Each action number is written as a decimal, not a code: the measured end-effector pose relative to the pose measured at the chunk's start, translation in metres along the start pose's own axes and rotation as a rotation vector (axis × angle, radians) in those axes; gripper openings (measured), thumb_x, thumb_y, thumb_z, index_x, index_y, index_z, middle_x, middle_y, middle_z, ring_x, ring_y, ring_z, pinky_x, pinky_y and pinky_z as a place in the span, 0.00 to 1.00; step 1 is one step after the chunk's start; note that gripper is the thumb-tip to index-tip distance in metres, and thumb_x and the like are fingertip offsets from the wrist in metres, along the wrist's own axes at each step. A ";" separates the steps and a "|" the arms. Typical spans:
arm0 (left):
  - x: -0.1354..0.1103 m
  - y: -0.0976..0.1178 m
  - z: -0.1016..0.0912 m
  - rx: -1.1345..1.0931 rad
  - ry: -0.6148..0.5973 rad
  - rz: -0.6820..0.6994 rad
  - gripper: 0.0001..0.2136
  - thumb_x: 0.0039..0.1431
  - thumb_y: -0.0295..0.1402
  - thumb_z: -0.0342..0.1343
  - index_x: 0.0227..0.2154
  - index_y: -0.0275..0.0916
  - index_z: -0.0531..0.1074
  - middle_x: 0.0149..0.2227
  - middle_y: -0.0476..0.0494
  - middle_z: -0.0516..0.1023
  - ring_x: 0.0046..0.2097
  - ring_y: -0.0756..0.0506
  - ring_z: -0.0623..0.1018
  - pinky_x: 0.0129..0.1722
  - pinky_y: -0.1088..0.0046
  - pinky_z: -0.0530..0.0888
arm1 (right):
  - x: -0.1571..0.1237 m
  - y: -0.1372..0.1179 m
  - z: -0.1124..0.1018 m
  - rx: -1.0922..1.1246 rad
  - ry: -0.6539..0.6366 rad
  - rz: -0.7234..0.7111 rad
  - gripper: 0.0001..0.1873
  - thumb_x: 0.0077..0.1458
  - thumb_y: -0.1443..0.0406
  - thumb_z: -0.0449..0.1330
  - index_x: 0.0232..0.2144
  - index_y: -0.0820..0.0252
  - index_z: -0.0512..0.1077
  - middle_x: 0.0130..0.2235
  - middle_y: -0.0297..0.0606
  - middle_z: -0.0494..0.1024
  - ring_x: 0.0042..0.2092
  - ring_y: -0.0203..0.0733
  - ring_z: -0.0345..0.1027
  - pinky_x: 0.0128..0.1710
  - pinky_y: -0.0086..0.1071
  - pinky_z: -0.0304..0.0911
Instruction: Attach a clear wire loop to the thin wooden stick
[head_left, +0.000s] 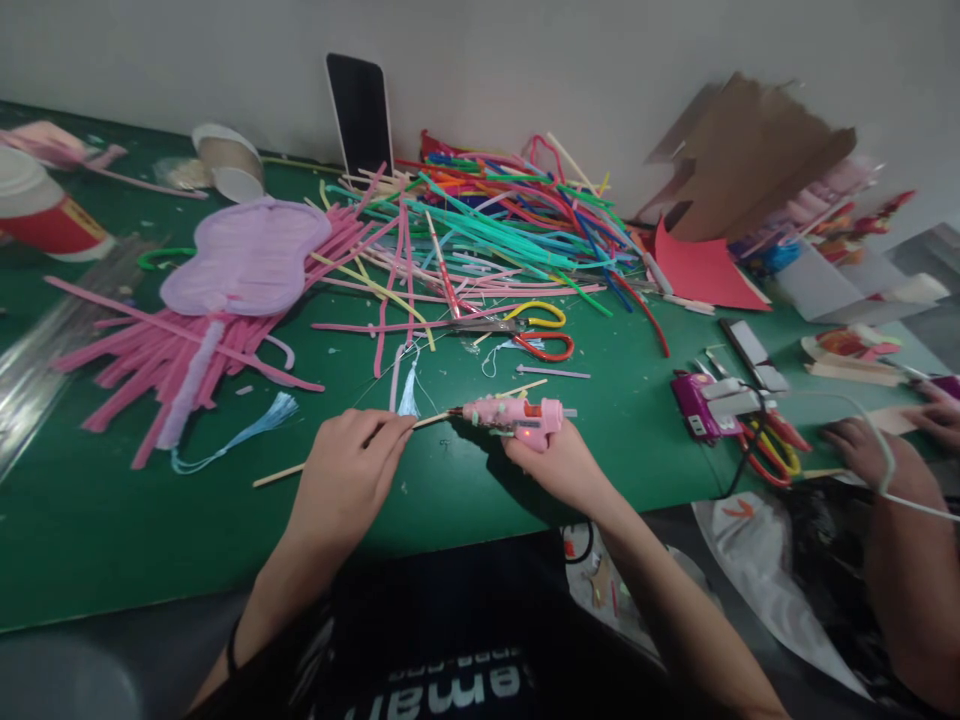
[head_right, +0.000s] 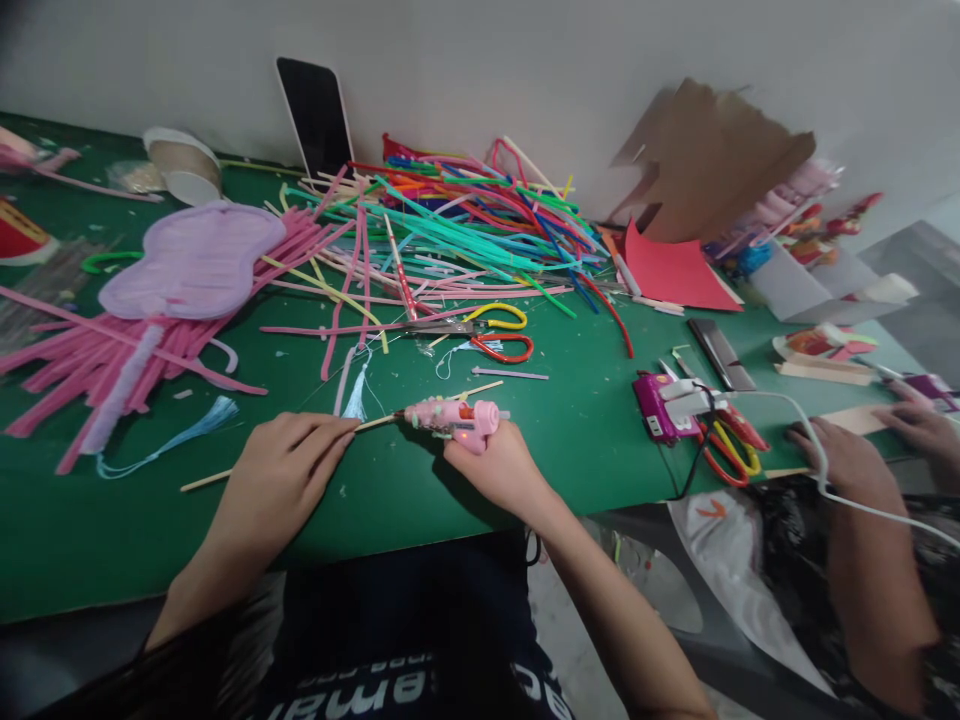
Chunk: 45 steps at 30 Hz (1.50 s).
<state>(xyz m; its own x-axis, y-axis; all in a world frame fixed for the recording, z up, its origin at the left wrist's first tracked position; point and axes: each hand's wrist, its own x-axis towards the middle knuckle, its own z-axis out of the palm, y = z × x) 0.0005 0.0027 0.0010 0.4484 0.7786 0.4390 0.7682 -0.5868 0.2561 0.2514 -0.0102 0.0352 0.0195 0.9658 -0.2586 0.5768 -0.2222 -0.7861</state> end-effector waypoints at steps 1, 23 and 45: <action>0.000 0.000 0.000 0.000 0.001 -0.001 0.12 0.68 0.32 0.49 0.44 0.33 0.77 0.41 0.37 0.80 0.40 0.39 0.76 0.38 0.61 0.69 | 0.000 0.000 0.000 -0.006 0.013 0.006 0.06 0.45 0.64 0.55 0.20 0.57 0.62 0.20 0.27 0.63 0.24 0.33 0.55 0.23 0.28 0.52; -0.001 -0.001 0.003 0.005 0.003 -0.015 0.14 0.70 0.33 0.47 0.44 0.34 0.76 0.41 0.38 0.80 0.40 0.39 0.75 0.38 0.62 0.70 | 0.000 0.003 0.000 -0.010 0.006 -0.012 0.07 0.45 0.65 0.56 0.19 0.57 0.61 0.20 0.26 0.63 0.23 0.32 0.56 0.23 0.27 0.52; -0.001 0.001 0.001 -0.037 -0.017 -0.051 0.14 0.69 0.32 0.47 0.44 0.35 0.77 0.41 0.37 0.80 0.41 0.39 0.76 0.39 0.61 0.70 | -0.003 0.006 -0.001 -0.023 0.042 -0.029 0.08 0.44 0.64 0.56 0.19 0.57 0.59 0.20 0.26 0.61 0.23 0.31 0.53 0.24 0.28 0.51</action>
<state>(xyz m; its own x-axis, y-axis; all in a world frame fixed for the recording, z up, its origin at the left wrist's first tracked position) 0.0016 0.0014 -0.0005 0.4171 0.8109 0.4105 0.7727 -0.5541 0.3096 0.2557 -0.0139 0.0319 0.0361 0.9766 -0.2120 0.5959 -0.1914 -0.7799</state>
